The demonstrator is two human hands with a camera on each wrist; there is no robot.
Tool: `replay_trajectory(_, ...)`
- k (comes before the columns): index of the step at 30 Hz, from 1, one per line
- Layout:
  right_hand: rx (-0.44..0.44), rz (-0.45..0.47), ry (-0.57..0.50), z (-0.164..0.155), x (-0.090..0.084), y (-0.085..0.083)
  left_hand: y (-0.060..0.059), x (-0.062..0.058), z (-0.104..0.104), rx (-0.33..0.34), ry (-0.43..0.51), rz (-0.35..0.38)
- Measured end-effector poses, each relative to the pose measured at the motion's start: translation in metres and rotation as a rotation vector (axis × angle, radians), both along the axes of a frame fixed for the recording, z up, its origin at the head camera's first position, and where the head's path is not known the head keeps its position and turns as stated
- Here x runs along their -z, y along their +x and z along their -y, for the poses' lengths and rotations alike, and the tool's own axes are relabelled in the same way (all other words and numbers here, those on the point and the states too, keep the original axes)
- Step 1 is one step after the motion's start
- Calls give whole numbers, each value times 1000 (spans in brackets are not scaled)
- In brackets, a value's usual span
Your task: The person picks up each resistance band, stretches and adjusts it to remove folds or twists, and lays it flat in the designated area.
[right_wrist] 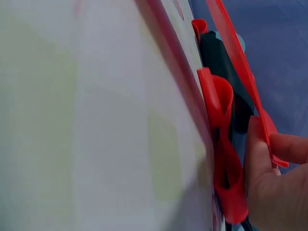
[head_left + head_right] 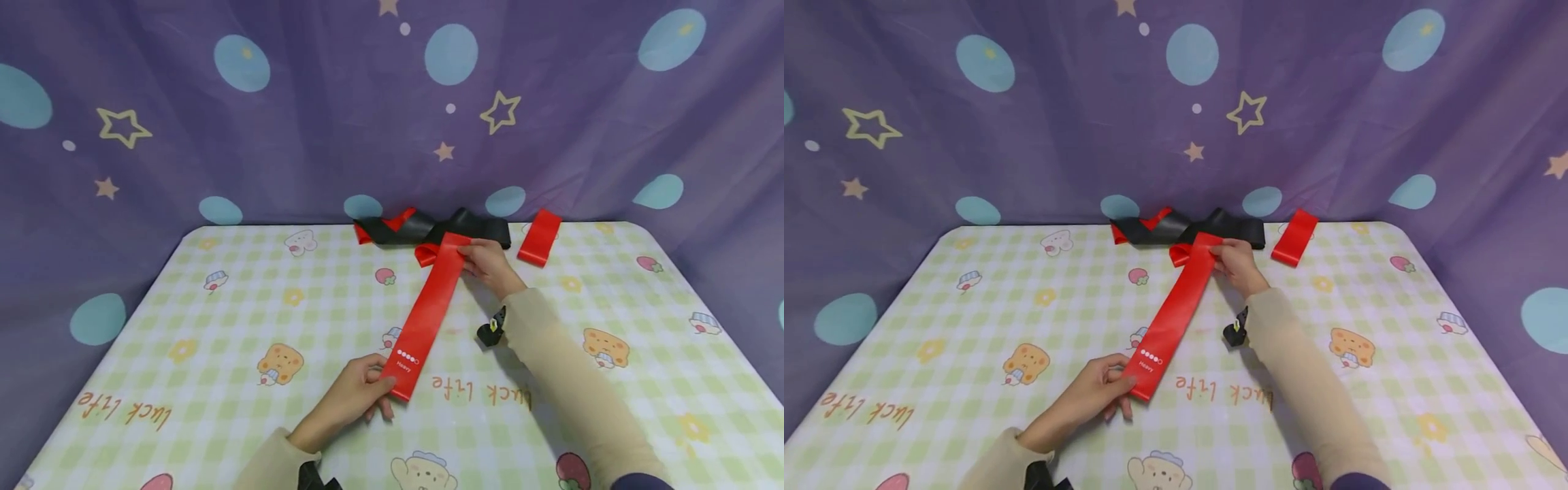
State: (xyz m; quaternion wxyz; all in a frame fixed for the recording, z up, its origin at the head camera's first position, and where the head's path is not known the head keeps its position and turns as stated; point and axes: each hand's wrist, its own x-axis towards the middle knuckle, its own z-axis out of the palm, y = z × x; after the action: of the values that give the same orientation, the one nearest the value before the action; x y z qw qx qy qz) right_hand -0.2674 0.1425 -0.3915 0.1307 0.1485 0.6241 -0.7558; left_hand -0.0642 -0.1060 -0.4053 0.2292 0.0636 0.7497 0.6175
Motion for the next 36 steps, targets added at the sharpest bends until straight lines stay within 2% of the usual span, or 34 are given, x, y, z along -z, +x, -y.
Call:
replay_trajectory(6, -53, -3, 145, 20, 0, -4, 9, 0, 9, 1, -17, 14)
replay_trajectory(10, -83, -51, 210, 34, -1, -6, 16, 0, 13, -6, -40, 11)
replay_trajectory(19, -119, -115, 201, 71, 2, -8, 30, 2, 23, -39, -68, 78)
replay_trajectory(28, -172, -73, 219, 106, -1, -14, 37, -1, 41, 28, -32, 205)
replay_trajectory(33, -180, -116, 237, 128, 0, -14, 43, 2, 51, -4, -30, 213)
replay_trajectory(36, -203, -105, 234, 137, 0, -15, 44, 1, 56, -27, -25, 218)
